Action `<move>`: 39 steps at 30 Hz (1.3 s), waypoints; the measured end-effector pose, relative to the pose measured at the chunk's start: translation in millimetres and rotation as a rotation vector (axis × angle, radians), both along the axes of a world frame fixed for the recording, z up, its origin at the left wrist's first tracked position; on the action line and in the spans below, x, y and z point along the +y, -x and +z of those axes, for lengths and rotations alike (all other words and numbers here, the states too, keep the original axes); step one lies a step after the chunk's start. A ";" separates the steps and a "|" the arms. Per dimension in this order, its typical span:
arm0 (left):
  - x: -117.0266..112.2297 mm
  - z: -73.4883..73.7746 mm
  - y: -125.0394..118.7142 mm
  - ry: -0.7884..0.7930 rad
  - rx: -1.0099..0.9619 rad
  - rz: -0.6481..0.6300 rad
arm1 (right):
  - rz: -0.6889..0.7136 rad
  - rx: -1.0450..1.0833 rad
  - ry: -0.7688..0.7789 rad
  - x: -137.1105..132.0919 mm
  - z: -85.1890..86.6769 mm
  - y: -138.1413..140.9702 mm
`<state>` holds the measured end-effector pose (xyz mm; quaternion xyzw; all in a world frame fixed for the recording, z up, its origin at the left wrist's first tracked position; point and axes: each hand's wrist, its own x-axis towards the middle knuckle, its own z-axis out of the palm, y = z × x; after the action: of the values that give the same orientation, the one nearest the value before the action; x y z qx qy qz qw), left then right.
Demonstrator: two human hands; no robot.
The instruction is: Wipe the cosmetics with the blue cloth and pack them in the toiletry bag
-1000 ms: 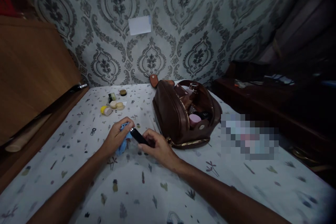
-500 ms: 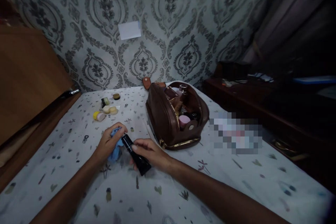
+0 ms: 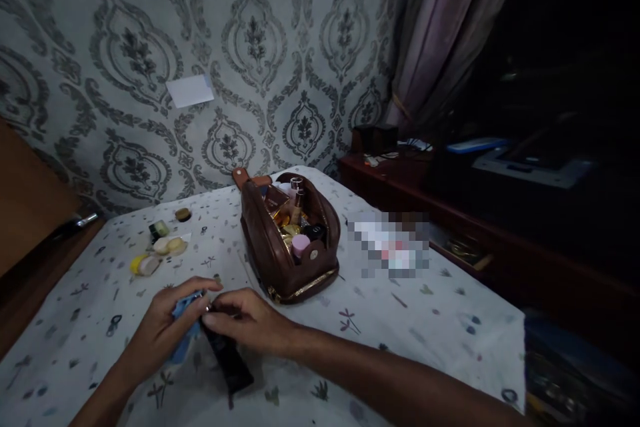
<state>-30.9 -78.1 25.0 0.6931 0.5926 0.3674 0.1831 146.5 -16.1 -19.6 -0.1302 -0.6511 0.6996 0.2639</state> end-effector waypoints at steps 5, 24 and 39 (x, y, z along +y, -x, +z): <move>3.5 12.3 -24.0 -0.070 0.113 -0.159 | -0.059 0.031 -0.042 -1.9 16.0 -28.2; 57.1 21.2 -81.8 -0.537 0.639 -0.269 | -0.359 0.091 -0.005 0.3 44.9 -142.4; 58.5 -2.0 -69.6 -0.558 0.596 -0.299 | -1.084 0.265 -0.334 57.8 105.8 -150.6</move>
<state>38.7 -19.6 23.0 0.8699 0.3907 0.2670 -0.1393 297.0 41.6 86.2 -0.3128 -0.5544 0.3629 0.6805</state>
